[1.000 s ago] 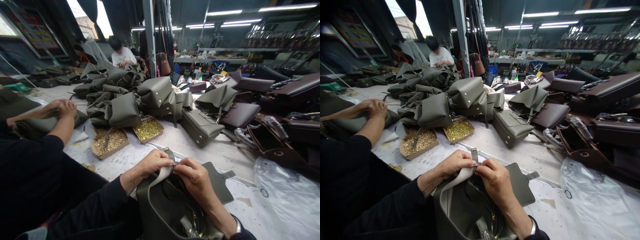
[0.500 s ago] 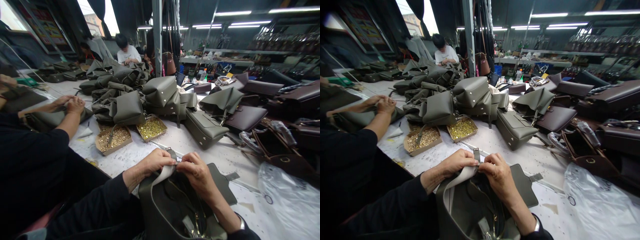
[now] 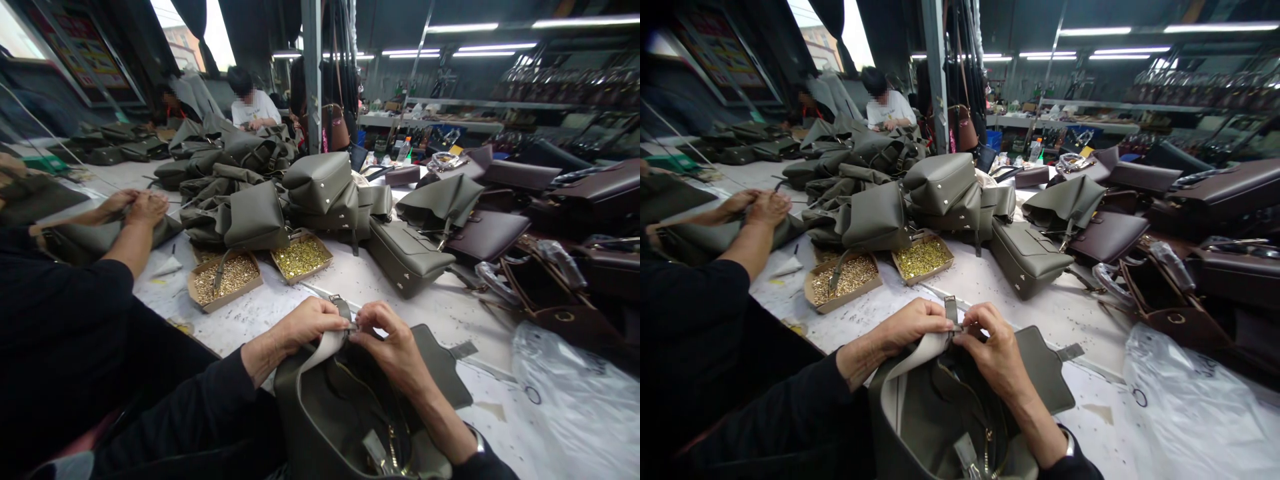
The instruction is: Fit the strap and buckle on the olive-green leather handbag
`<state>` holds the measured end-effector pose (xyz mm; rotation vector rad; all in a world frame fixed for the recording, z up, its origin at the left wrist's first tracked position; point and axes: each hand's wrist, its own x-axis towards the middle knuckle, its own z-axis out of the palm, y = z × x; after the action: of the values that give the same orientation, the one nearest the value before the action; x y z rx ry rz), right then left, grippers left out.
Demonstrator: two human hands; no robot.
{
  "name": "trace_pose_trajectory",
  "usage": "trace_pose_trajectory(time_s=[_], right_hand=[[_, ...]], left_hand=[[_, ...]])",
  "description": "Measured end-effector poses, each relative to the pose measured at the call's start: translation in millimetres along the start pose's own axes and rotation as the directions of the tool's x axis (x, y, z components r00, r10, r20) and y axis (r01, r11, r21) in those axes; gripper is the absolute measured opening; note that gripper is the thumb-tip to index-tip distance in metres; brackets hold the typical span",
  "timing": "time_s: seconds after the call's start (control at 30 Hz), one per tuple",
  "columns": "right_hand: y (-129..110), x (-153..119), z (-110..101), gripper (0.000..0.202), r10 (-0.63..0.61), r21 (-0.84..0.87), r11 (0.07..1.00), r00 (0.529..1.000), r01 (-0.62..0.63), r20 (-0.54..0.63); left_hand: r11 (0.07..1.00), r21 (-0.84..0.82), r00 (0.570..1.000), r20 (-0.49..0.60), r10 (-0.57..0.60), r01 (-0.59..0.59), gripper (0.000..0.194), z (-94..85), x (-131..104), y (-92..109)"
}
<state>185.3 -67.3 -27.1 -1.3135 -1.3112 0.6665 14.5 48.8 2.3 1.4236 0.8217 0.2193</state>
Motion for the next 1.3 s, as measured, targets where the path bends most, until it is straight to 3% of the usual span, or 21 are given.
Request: trace_pose_trajectory(time_s=[0.17,0.37,0.53,0.63,0.77,1.03,1.17,1.3], right_hand=[[-3,3,3,0.018,0.204,0.016,0.979,0.977,-0.205,0.07],[-16,12,11,0.013,0.165,-0.171,0.973,0.985,-0.154,0.052],[-20,27,15,0.012,0.183,-0.167,0.972,0.98,-0.168,0.082],[-20,37,19,0.012,0.197,-0.169,0.969,0.977,-0.181,0.08],[-14,44,25,0.012,0.207,-0.049,0.978,0.974,-0.203,0.097],[1,48,27,0.014,0.252,0.122,0.953,0.95,-0.276,0.183],[5,48,26,0.019,0.269,0.231,0.912,0.92,-0.339,0.285],[-1,43,20,0.013,0.255,-0.036,0.967,0.947,-0.253,0.194]], left_hand=[[0.999,-0.036,1.0,0.011,0.005,-0.005,0.041,0.2,0,-2],[0.999,-0.045,1.0,0.007,0.008,-0.007,0.038,-4.6,-5,1],[0.989,0.133,0.988,0.146,0.039,-0.058,0.035,-15.8,-19,23],[0.944,0.317,0.995,0.078,0.069,-0.09,0.04,-16.2,-23,33],[0.922,0.375,0.995,0.018,0.101,-0.101,0.038,-15.1,-20,28],[0.952,0.307,0.991,-0.124,0.049,-0.009,0.032,-16.7,-17,9],[0.983,0.182,0.993,-0.115,0.023,-0.002,0.04,-18.4,-19,6],[0.986,0.162,0.989,-0.134,0.06,-0.038,0.038,-19.7,-17,6]])
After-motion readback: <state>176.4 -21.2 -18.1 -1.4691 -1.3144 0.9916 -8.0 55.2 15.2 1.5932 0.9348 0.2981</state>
